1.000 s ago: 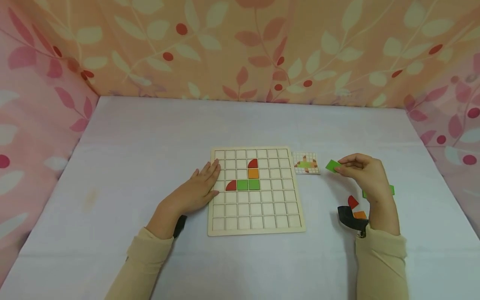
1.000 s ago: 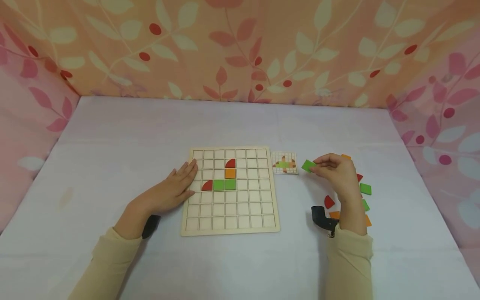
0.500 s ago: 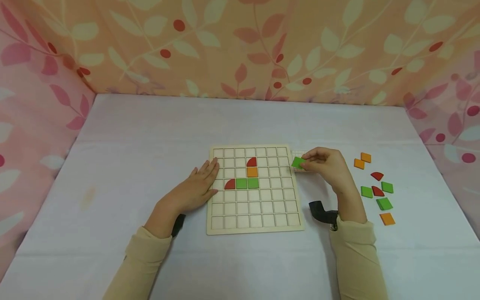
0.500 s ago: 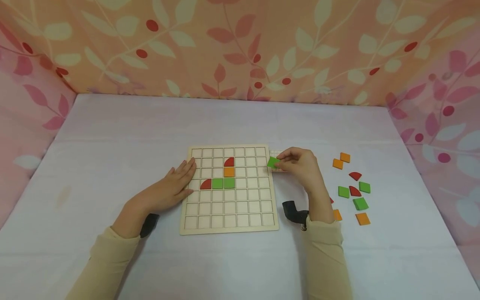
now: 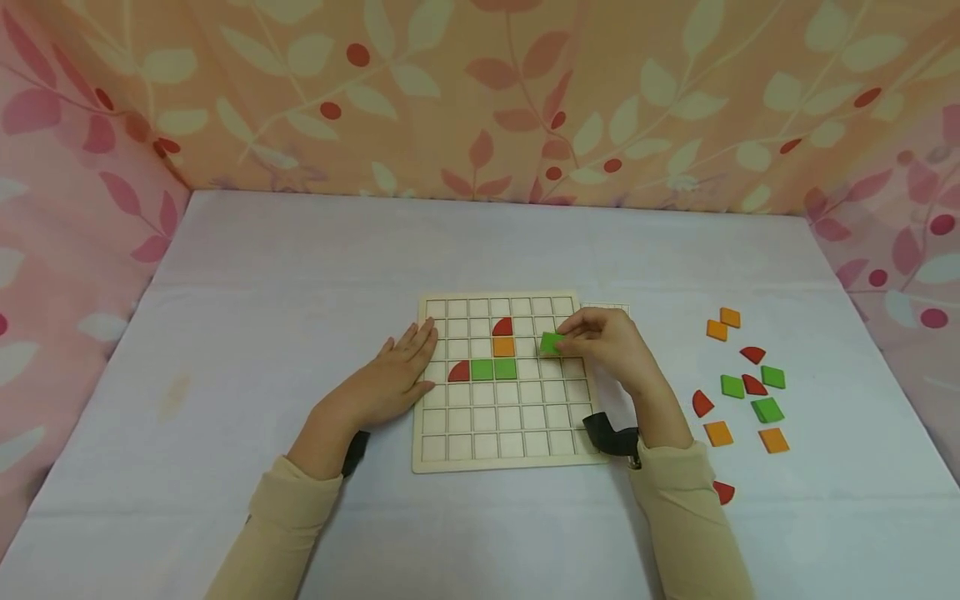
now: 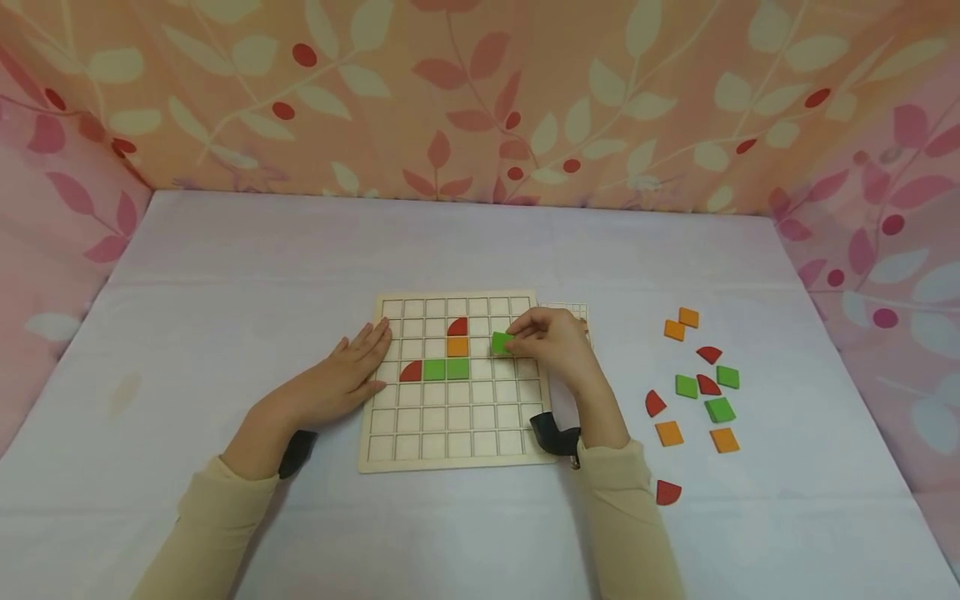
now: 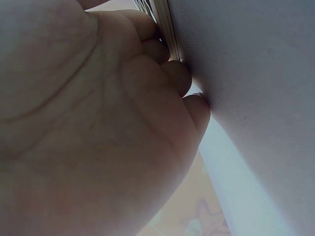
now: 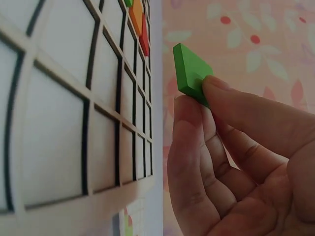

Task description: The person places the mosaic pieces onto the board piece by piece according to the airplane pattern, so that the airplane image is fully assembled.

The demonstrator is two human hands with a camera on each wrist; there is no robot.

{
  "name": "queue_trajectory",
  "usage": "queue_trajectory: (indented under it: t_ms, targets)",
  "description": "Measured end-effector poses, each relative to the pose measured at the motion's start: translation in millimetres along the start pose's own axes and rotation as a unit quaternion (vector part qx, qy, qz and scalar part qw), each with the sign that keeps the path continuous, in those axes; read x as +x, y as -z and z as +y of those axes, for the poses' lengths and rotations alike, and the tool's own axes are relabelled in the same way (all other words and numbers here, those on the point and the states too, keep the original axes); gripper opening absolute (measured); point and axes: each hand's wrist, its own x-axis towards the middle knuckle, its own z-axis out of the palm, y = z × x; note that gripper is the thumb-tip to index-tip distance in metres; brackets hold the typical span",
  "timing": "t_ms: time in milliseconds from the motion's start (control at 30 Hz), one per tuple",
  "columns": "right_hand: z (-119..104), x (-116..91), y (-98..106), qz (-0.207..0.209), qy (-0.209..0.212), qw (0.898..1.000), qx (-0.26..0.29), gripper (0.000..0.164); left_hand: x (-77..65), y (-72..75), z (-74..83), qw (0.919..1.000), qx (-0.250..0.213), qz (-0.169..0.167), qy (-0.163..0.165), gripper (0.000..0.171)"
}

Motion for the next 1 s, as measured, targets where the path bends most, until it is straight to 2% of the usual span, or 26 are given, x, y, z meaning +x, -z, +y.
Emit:
queue_trajectory:
  t_ms: [367, 700, 1000]
  targets:
    - [7.3, 2.8, -15.9, -0.062, -0.006, 0.998, -0.025, 0.012, -0.7, -2.8, -2.7, 0.9999, 0.0, 0.009, -0.008, 0.068]
    - [6.8, 1.6, -21.4, -0.06, -0.007, 0.997, -0.057, 0.011, -2.3, -1.0, -0.9, 0.9999, -0.002, 0.007, -0.007, 0.068]
    - [5.6, 1.5, -21.5, -0.056, -0.012, 0.997, -0.054, 0.012, -1.7, -1.4, 0.1, 0.9999, -0.001, 0.01, -0.009, 0.068]
